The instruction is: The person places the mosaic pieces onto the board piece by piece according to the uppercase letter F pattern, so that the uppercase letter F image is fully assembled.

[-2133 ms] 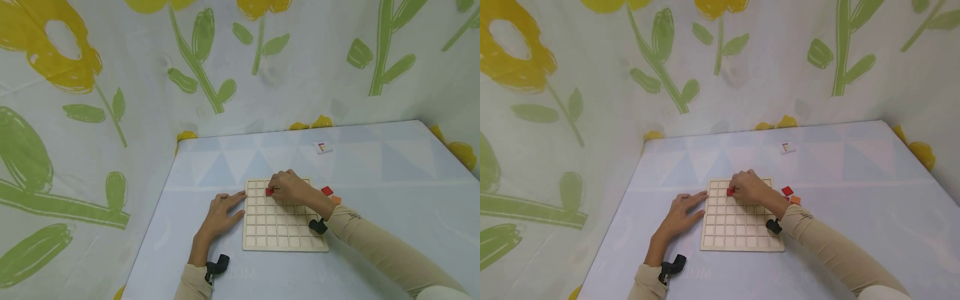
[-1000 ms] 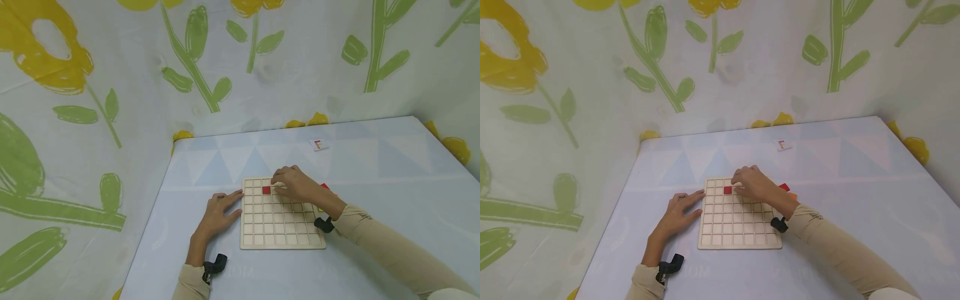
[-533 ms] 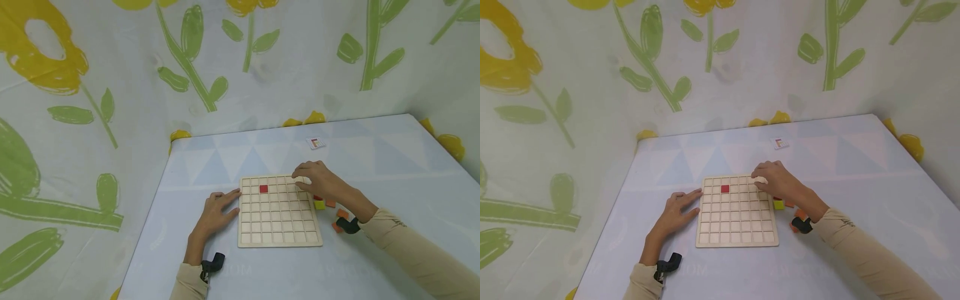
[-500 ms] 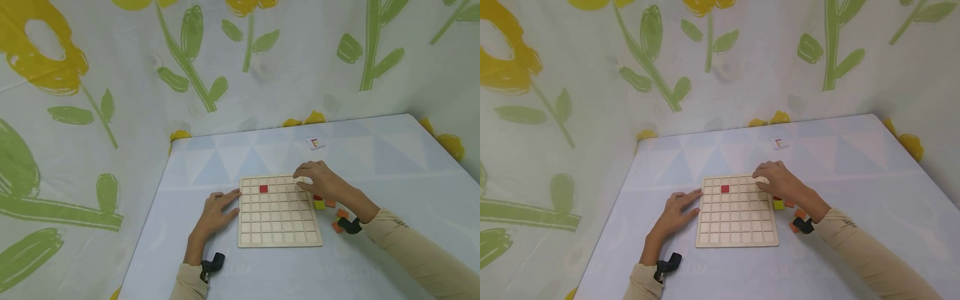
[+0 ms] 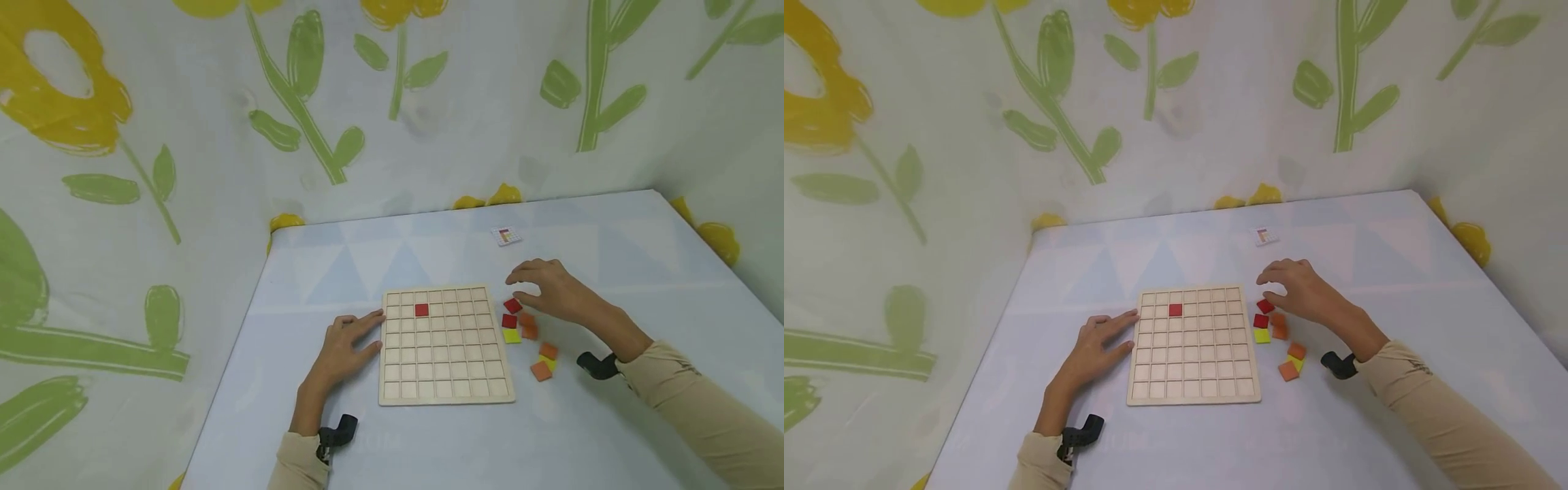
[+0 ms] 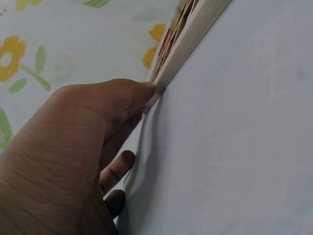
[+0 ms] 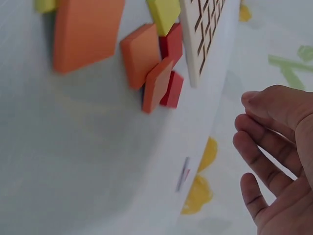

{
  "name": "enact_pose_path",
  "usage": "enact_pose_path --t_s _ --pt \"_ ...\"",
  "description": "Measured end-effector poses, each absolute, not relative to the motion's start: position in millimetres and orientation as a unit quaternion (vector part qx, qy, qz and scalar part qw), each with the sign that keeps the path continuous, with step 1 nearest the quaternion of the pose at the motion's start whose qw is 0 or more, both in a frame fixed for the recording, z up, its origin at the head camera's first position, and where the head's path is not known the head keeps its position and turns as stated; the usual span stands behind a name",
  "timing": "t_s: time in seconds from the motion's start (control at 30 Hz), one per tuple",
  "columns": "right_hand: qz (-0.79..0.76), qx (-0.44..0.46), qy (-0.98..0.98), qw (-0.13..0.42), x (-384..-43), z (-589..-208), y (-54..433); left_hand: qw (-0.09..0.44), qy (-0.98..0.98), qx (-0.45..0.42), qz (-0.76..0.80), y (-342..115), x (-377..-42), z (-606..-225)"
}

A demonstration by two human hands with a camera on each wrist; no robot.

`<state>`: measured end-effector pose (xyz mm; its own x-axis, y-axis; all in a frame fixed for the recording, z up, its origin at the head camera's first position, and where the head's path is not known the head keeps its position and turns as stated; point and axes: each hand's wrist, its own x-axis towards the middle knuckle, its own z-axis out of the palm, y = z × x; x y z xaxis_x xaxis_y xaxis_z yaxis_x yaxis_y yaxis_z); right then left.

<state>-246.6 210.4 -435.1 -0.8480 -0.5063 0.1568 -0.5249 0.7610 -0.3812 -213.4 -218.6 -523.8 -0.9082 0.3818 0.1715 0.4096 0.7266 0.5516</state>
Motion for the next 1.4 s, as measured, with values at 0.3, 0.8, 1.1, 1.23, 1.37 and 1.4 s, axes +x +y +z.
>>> enact_pose_path --t_s 0.3,0.8,1.1,1.23,1.37,1.4 --pt "0.215 0.284 -0.934 0.031 -250.3 -448.6 229.1 0.025 -0.927 -0.226 -0.299 -217.1 -217.0 -520.9" --pt "0.253 0.287 -0.924 -0.021 -258.5 -474.2 240.6 0.029 -0.929 -0.207 -0.305 -215.2 -212.3 -529.5" --pt "0.266 0.274 -0.923 -0.057 -259.9 -478.4 232.8 0.028 -0.931 -0.208 -0.297 -216.9 -211.8 -526.4" --pt "0.257 0.267 -0.927 -0.058 -260.0 -476.8 231.6 0.02 -0.934 -0.204 -0.292 -216.7 -211.9 -525.1" --pt "0.259 0.259 -0.929 -0.057 -259.4 -472.8 233.0 0.019 -0.934 -0.201 -0.293 -214.7 -211.5 -525.1" --pt "0.262 0.257 -0.929 -0.056 -259.4 -471.4 233.0 0.02 -0.934 -0.202 -0.295 -214.1 -211.1 -525.2"
